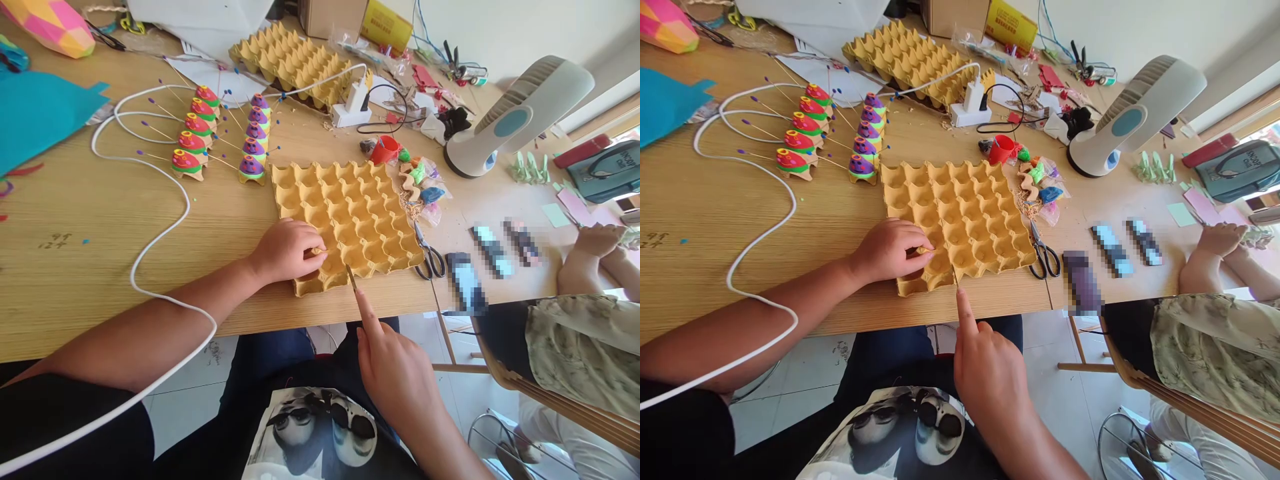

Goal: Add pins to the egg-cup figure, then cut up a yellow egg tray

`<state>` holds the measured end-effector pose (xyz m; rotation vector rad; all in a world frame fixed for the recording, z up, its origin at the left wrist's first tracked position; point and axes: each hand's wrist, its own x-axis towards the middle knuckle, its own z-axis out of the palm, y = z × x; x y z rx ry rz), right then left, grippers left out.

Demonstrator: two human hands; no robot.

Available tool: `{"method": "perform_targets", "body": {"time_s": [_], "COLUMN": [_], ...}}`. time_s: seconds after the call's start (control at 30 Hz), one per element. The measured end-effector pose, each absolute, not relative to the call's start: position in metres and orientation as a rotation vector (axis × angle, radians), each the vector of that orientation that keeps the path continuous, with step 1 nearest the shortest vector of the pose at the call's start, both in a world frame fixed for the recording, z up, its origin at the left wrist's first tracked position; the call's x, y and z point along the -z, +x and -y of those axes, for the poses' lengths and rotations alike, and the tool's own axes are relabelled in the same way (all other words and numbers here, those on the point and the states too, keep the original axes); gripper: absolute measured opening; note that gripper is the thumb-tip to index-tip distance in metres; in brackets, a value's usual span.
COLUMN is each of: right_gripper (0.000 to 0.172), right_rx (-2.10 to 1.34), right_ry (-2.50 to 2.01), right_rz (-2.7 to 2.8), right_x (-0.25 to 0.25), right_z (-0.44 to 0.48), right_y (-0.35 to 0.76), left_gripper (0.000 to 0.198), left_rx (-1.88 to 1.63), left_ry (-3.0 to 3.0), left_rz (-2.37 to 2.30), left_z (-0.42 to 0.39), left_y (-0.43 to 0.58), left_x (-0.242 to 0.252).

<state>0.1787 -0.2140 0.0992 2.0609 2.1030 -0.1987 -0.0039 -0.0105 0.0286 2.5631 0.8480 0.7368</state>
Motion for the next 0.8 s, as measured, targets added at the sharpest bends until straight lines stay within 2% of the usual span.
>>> {"method": "perform_targets", "body": {"time_s": [0.2, 0.47, 0.8], "right_gripper": [0.07, 0.074, 0.068], "right_rx": [0.237, 0.18, 0.22], "right_ry": [2.063, 2.03, 2.051], "right_rz": [-2.046, -2.113, -2.099], "right_x": [-0.1, -0.097, -0.098], "right_z": [0.204, 0.222, 0.218], "right_y": [0.176, 0.182, 0.183], "left_gripper": [0.019, 0.018, 0.016], "left_rx": [-0.739, -0.716, -0.699], "left_ry": [2.579, 2.569, 2.572], "left_rz": [-0.836, -0.866, -0.875], "left_z": [0.01, 0.01, 0.012], "left_y": [-0.004, -0.003, -0.003], "left_x": [-0.027, -0.029, -0.03]}}
